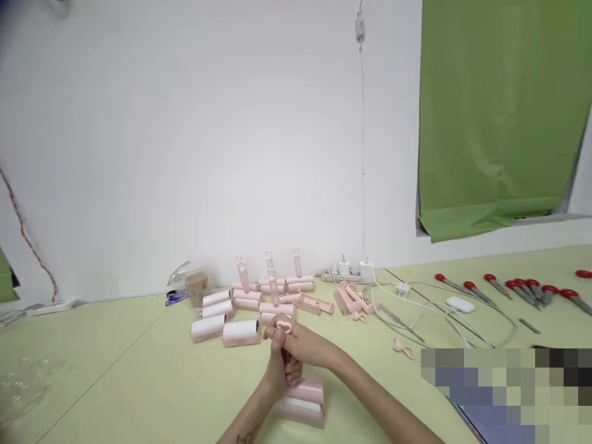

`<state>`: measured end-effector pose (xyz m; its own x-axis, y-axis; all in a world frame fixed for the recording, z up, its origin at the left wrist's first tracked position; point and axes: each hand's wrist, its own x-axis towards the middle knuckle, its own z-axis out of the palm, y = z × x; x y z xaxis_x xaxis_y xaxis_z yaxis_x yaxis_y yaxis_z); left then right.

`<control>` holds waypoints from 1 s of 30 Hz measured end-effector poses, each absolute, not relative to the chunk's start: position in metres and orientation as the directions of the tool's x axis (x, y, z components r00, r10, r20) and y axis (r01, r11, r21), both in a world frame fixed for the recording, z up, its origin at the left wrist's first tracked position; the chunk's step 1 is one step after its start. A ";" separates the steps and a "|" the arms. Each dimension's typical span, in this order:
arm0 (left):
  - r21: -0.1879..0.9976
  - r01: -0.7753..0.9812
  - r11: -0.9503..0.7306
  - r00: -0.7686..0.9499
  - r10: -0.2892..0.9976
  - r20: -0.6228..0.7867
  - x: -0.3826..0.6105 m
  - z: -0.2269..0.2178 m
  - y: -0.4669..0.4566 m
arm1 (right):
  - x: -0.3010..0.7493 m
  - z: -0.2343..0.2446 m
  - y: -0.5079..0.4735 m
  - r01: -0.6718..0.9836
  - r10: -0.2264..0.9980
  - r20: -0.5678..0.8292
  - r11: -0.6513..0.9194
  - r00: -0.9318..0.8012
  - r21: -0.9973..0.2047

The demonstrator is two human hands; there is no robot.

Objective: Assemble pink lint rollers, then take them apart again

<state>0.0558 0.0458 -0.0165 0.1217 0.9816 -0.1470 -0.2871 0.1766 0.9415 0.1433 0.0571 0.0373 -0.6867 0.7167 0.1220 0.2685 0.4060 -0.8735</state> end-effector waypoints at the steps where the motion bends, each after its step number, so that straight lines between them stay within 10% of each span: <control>1: 0.941 -0.292 0.170 0.146 0.980 -0.132 0.055 -0.016 0.046 | 0.145 0.035 0.058 0.230 0.710 0.143 0.402 -0.689 -0.886; 12: 0.971 -0.240 -0.010 0.282 0.956 0.080 0.030 -0.007 0.046 | 0.151 0.016 0.049 0.101 0.715 0.487 0.608 -0.502 -0.788; 17: 0.867 0.467 -0.175 0.304 0.952 0.028 -0.008 -0.009 0.018 | 0.160 0.011 0.054 0.053 0.704 0.460 0.574 -0.542 -0.817; 23: 0.686 0.722 -0.084 0.109 0.994 0.006 -0.071 -0.027 -0.029 | 0.170 0.021 0.069 0.140 0.729 0.547 0.644 -0.411 -0.752; 30: 0.628 0.764 0.150 -0.351 0.913 0.209 -0.209 -0.034 -0.039 | 0.064 0.005 0.106 0.393 0.563 0.436 0.817 -0.702 -0.422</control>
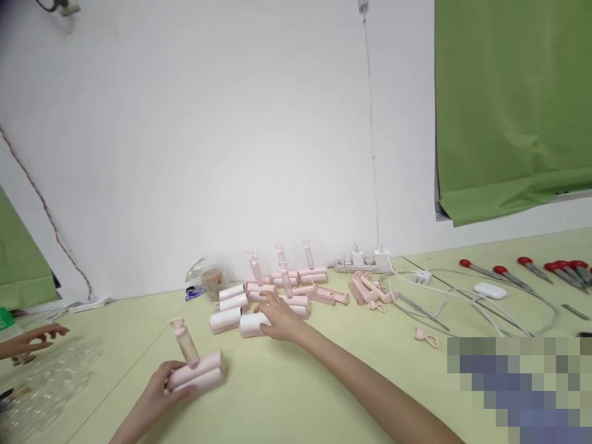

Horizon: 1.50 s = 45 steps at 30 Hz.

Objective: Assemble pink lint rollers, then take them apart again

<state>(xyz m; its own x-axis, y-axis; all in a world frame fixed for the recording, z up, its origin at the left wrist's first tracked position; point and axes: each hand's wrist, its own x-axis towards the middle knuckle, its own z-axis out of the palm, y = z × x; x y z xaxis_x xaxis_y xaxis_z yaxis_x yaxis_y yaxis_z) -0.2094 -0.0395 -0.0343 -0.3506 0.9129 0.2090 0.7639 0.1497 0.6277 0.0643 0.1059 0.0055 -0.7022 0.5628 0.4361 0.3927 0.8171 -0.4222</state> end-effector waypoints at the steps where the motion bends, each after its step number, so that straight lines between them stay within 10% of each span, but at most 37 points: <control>1: 0.627 0.765 0.147 -0.373 0.895 0.245 -0.219 -0.034 -0.034 | 0.048 0.001 0.111 0.389 0.565 0.415 0.812 -0.713 -0.436; 9: 0.558 0.808 0.190 -0.472 0.775 0.420 -0.192 -0.037 0.017 | 0.044 -0.020 0.108 0.343 0.696 0.355 0.653 -0.625 -0.675; 15: 0.496 0.860 -0.116 -0.179 0.843 0.507 -0.099 -0.035 0.017 | 0.134 -0.033 0.073 0.029 0.892 0.017 0.034 -0.451 -0.999; 18: 0.771 0.616 -0.159 -0.038 0.972 0.230 -0.041 -0.029 0.025 | 0.161 -0.039 0.066 -0.468 0.804 -0.298 -0.555 -0.515 -0.688; 22: 0.827 0.561 -0.026 0.068 0.998 -0.015 0.015 -0.006 0.049 | 0.166 -0.045 0.064 -0.656 0.723 -0.286 -0.691 -0.629 -0.302; 33: 0.747 0.657 0.098 0.113 0.967 -0.227 0.049 0.025 0.095 | 0.160 -0.055 0.058 -0.673 0.687 -0.195 -0.726 -0.700 -0.140; 45: 0.911 0.412 -0.004 0.075 0.997 -0.030 0.023 0.049 0.089 | 0.164 -0.053 0.062 -0.737 0.740 -0.297 -0.660 -0.604 -0.147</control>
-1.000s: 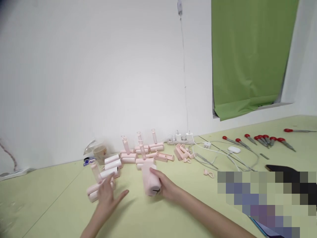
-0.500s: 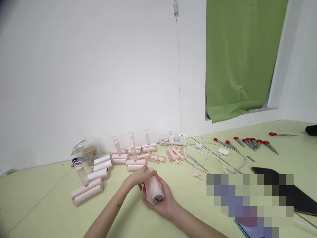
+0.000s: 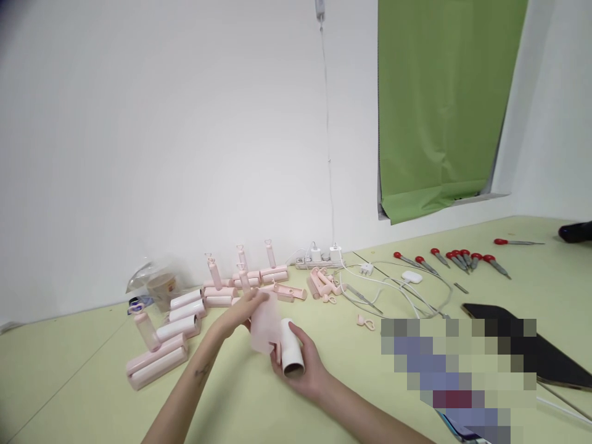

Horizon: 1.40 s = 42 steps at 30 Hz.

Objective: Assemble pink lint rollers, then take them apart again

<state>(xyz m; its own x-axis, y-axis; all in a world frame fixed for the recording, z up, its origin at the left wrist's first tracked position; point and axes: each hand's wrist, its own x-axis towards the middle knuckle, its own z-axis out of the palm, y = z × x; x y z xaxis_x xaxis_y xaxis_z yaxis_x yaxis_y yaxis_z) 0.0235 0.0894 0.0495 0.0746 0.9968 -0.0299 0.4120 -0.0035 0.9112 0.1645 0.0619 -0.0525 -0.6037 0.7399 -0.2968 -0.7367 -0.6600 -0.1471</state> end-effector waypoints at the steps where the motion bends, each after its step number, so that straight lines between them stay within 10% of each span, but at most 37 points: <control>1: 0.927 0.372 -0.041 0.050 0.998 0.024 0.016 0.047 0.084 | 0.167 -0.051 0.064 -0.758 0.761 -0.288 -0.635 -0.581 -0.150; 8: 0.974 0.093 -0.207 -0.112 0.970 0.217 -0.036 -0.037 0.059 | 0.180 -0.029 0.062 -0.811 0.843 -0.114 -0.536 -0.525 -0.233; 15: 0.881 0.416 -0.227 -0.088 0.954 0.287 -0.032 -0.056 0.039 | 0.154 -0.037 0.026 -0.626 0.840 -0.137 -0.490 -0.524 -0.606; 21: 0.985 -0.017 -0.171 0.131 0.976 0.172 -0.002 -0.030 0.017 | 0.143 -0.036 0.012 -0.408 0.859 -0.181 -0.401 -0.479 -0.820; 36: 0.995 -0.031 -0.095 0.236 0.967 0.100 0.005 -0.030 0.003 | 0.143 -0.036 0.010 -0.299 0.765 -0.200 -0.458 -0.612 -0.837; 42: 0.896 -0.434 -0.093 -0.056 0.996 0.076 0.006 -0.030 0.011 | 0.158 -0.021 0.026 -0.437 0.955 -0.090 -0.212 -0.283 -0.874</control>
